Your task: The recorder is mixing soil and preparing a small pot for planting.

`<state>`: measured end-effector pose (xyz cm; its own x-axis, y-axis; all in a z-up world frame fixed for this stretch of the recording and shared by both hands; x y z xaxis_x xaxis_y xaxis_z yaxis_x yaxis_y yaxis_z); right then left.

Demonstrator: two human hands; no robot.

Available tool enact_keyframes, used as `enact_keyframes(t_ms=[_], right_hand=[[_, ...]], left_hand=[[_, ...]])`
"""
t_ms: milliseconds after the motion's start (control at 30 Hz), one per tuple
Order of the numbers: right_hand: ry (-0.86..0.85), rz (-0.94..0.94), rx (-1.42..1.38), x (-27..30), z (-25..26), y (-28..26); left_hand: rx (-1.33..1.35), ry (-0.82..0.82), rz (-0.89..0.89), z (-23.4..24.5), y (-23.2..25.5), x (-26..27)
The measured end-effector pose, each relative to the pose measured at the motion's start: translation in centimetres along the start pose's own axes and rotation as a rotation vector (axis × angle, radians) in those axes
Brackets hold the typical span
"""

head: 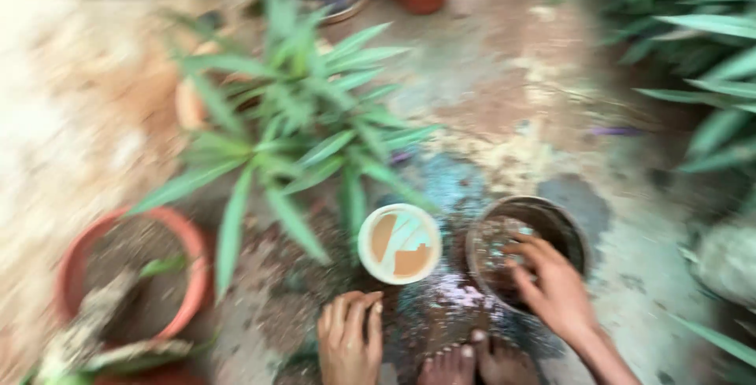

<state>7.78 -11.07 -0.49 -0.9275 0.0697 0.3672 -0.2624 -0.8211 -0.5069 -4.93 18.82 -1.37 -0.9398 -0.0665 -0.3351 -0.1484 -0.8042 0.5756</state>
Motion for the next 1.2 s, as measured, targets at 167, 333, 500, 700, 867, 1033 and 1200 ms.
enact_keyframes(t_ms=[167,333,500,700,867,1033,1200], right_hand=[[0.028,0.098,-0.028,2.1,-2.4,-1.8],[-0.058,0.243,-0.056,4.3,-6.3,-4.5],[-0.644,0.46,0.091,6.6,-13.3,-10.3],[-0.6,0.483,0.434,5.8,-18.3,-12.6],[-0.615,0.416,0.569,5.1,-20.2,-11.3],[-0.59,0.404,0.554,5.0,-21.5,-9.8],[-0.533,0.4,0.373,5.3,-22.6,-8.4]], left_hand=[[-0.373,0.012,0.198,5.8,-5.2,3.5],[-0.396,0.004,0.162,3.2,-7.1,8.1],[-0.104,-0.394,0.167,-5.0,-7.3,12.9],[-0.115,-0.458,0.381,-1.5,-4.7,9.3],[-0.167,-0.568,0.428,-5.4,-7.9,12.3],[-0.136,-0.504,0.464,-5.8,-7.9,11.8],[0.064,-0.384,0.74,-5.4,-6.9,10.9]])
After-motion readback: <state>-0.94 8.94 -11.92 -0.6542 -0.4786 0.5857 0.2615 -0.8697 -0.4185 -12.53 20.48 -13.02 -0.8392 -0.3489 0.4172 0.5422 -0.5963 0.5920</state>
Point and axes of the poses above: each hand's wrist, its own x-axis away from the middle knuckle, its own z-axis out of the back of the hand, y = z × x, the point moved 4 cm from there along -x, towards the middle knuckle, and after that the axes turned 15 degrees about -z, right-handed, at the moved point
